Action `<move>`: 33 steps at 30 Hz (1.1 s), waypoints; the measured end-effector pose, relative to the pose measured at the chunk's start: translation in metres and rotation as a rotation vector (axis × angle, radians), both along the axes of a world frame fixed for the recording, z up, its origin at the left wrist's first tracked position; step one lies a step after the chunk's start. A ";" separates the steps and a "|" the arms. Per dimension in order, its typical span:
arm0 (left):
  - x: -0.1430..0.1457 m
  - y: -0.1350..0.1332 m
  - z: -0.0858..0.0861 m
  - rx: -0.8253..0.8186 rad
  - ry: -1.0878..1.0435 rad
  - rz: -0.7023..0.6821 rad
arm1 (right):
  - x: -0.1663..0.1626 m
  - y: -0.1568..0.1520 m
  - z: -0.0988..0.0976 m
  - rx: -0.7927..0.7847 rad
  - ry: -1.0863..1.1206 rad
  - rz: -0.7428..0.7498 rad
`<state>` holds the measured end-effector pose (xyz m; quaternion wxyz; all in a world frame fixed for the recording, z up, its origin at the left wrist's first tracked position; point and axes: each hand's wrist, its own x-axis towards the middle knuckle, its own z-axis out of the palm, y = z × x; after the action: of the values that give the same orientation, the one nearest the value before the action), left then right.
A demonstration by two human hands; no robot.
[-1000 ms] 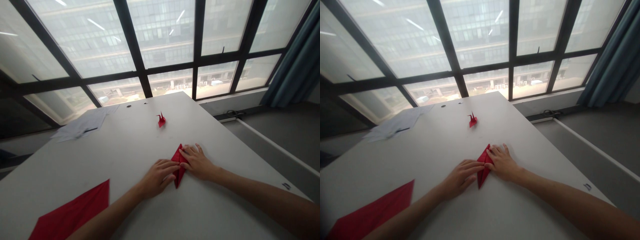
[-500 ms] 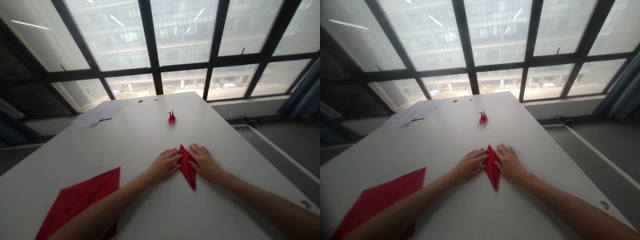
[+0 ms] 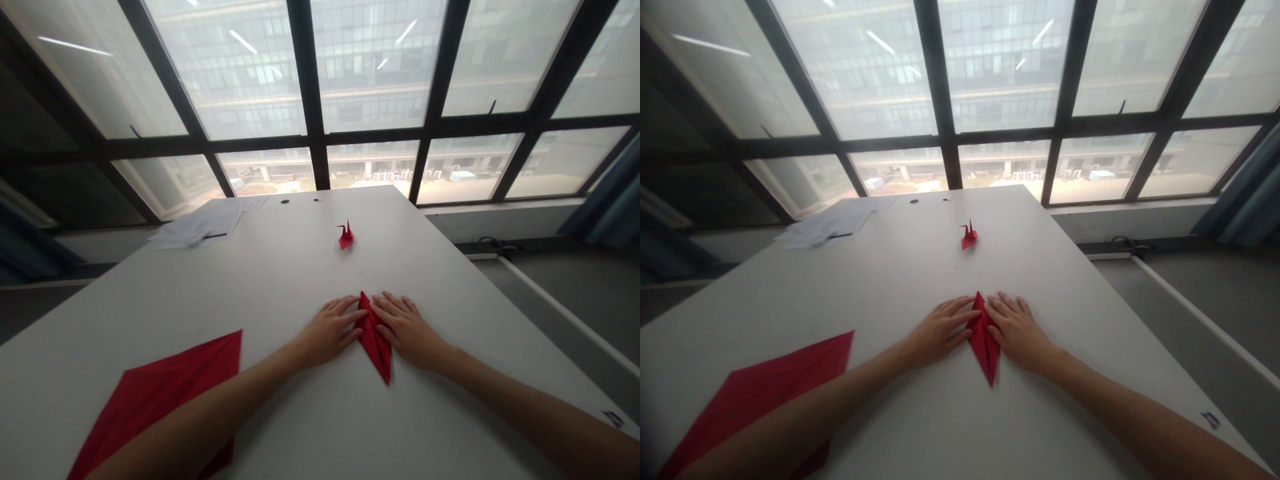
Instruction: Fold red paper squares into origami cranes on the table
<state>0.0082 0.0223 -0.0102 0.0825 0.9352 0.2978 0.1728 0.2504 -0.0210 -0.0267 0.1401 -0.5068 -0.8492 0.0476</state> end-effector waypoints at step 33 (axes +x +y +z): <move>0.001 0.008 -0.003 -0.090 -0.126 0.046 | 0.002 0.002 0.009 -0.095 -0.035 0.148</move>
<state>0.0093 0.0302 -0.0136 0.1390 0.9107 0.3210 0.2196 0.2528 -0.0188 -0.0175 0.0969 -0.4495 -0.8835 0.0892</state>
